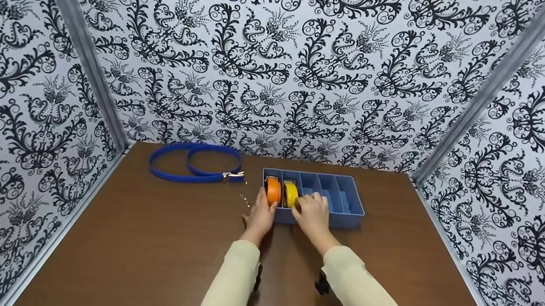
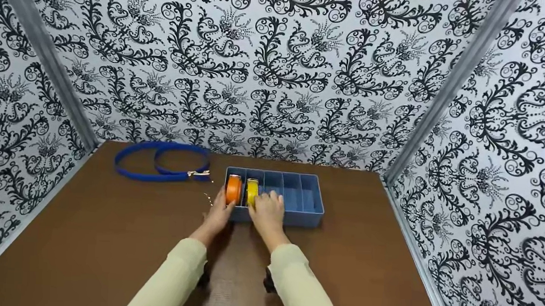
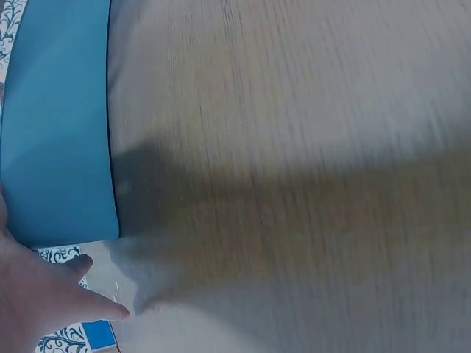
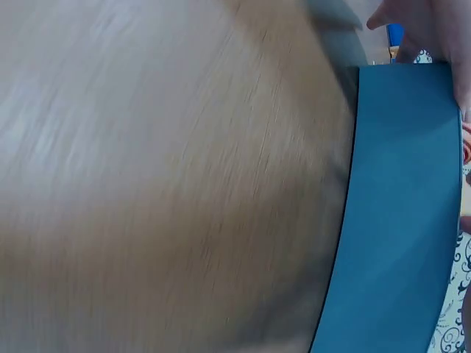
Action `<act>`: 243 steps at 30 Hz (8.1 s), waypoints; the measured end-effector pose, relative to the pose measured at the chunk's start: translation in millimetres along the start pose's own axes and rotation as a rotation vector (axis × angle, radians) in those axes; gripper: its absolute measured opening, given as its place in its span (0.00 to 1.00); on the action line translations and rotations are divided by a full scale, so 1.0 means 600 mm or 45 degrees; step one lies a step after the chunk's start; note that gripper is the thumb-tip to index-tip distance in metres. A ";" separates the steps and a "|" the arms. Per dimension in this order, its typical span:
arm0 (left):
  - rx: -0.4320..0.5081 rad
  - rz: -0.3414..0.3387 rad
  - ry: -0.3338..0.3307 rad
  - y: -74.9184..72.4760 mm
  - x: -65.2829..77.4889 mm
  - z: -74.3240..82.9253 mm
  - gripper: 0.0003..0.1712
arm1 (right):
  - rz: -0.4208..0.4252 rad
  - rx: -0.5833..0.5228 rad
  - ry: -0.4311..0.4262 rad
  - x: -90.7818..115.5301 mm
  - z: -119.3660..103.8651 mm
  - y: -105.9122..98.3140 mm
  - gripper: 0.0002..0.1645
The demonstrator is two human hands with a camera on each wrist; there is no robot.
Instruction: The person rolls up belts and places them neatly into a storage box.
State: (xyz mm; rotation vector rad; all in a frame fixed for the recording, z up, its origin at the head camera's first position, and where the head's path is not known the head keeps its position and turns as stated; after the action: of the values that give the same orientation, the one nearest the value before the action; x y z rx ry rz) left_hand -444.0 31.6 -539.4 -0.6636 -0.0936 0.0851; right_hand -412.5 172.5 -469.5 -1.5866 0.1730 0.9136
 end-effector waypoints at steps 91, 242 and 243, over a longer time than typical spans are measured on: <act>-0.650 -0.101 0.073 -0.233 -0.105 -0.174 0.06 | -0.394 -0.511 -0.625 0.187 -0.124 -0.024 0.13; -0.401 0.179 -0.510 -0.277 -0.027 -0.297 0.28 | -0.316 -0.086 -0.295 0.163 0.065 0.044 0.16; -0.405 0.178 -0.513 -0.279 -0.027 -0.296 0.28 | -0.325 -0.081 -0.293 0.154 0.048 0.050 0.16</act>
State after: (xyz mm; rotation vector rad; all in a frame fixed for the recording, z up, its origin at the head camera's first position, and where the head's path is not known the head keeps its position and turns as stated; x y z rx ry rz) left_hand -431.6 -209.9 -575.8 -0.9642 -0.4560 0.3442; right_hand -380.2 225.7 -549.8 -1.5071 -0.2183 0.8985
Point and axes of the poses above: each hand's wrist, its own x-axis away from the middle knuckle, its own y-axis out of the palm, z = x × y, the point moved 10 cm from there along -x, towards the middle knuckle, and after that the axes turned 9 degrees about -y, right-handed, at the moved point
